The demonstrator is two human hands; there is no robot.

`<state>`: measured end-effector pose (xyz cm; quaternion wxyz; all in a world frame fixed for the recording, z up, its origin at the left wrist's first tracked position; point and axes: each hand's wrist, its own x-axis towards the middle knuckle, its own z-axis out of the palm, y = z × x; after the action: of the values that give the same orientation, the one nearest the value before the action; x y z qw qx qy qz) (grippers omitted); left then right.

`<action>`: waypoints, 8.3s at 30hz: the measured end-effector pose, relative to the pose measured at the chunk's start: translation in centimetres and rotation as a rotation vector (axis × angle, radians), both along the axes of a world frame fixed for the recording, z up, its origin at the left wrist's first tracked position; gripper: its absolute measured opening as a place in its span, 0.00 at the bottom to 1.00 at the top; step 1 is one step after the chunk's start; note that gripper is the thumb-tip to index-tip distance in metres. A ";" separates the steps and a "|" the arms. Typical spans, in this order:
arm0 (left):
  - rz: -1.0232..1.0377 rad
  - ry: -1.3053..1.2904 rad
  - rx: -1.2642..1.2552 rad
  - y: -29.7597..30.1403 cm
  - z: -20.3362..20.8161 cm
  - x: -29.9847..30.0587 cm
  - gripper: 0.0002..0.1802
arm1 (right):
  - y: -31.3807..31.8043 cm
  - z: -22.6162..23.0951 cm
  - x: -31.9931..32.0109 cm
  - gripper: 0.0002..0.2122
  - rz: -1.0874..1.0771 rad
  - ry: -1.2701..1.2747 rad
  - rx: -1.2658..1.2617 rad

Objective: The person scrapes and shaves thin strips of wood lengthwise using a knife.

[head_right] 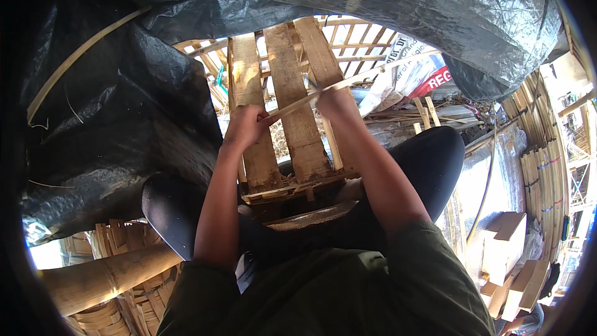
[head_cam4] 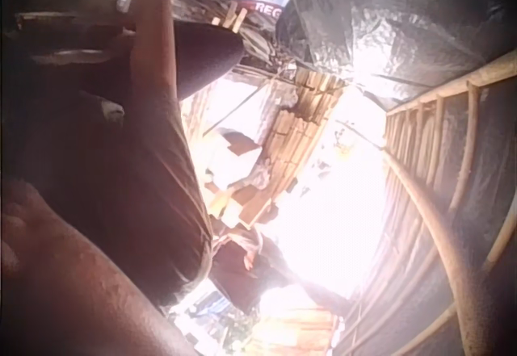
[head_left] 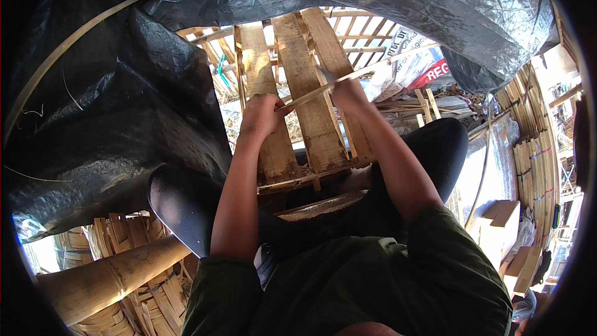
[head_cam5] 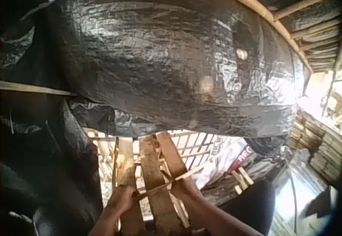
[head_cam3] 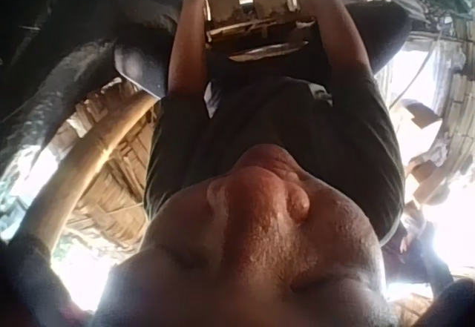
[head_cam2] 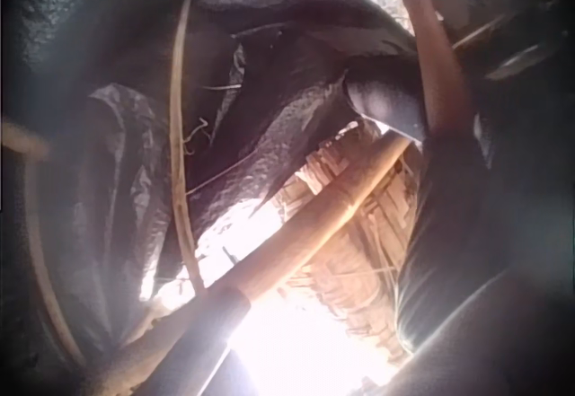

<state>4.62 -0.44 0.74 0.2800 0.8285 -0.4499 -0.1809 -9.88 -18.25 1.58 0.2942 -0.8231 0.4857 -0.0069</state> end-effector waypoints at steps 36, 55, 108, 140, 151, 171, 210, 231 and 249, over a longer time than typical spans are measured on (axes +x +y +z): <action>0.029 -0.231 -0.110 0.9 -0.5 -1.2 0.17 | -4.2 -3.1 -1.3 0.16 0.413 0.336 -0.401; 0.007 -0.226 -0.119 0.7 -0.6 -1.0 0.15 | -2.1 -3.5 -1.7 0.12 -0.026 -0.115 -0.131; -0.049 0.032 0.030 1.0 6.2 -1.5 0.09 | -8.5 -1.5 -4.6 0.08 0.416 -0.510 -0.136; 0.013 0.625 -0.402 3.8 6.2 -5.4 0.23 | -9.5 0.1 -4.8 0.10 0.354 -0.333 -0.211; -0.077 0.307 -0.449 1.2 2.6 -4.7 0.11 | -11.8 -1.6 -5.0 0.09 0.226 -0.262 -0.292; 0.103 0.657 -0.329 0.4 2.6 -3.6 0.12 | -12.4 -3.2 -5.2 0.24 0.090 0.063 -0.097; 0.088 0.519 -0.292 1.1 3.9 -4.5 0.12 | -7.7 -0.4 -6.2 0.21 0.086 -0.034 -0.093; 0.088 0.601 -0.322 0.9 3.6 -4.8 0.10 | -2.8 0.8 -5.0 0.24 0.024 -0.048 0.269; 0.061 0.585 -0.341 0.6 2.3 -5.6 0.08 | -1.8 1.7 -4.7 0.18 0.302 0.034 -0.008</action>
<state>-0.98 0.16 3.00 0.5371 0.6957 -0.3495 -0.3246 -14.60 -20.04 3.25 0.2802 -0.8880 0.3612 0.0495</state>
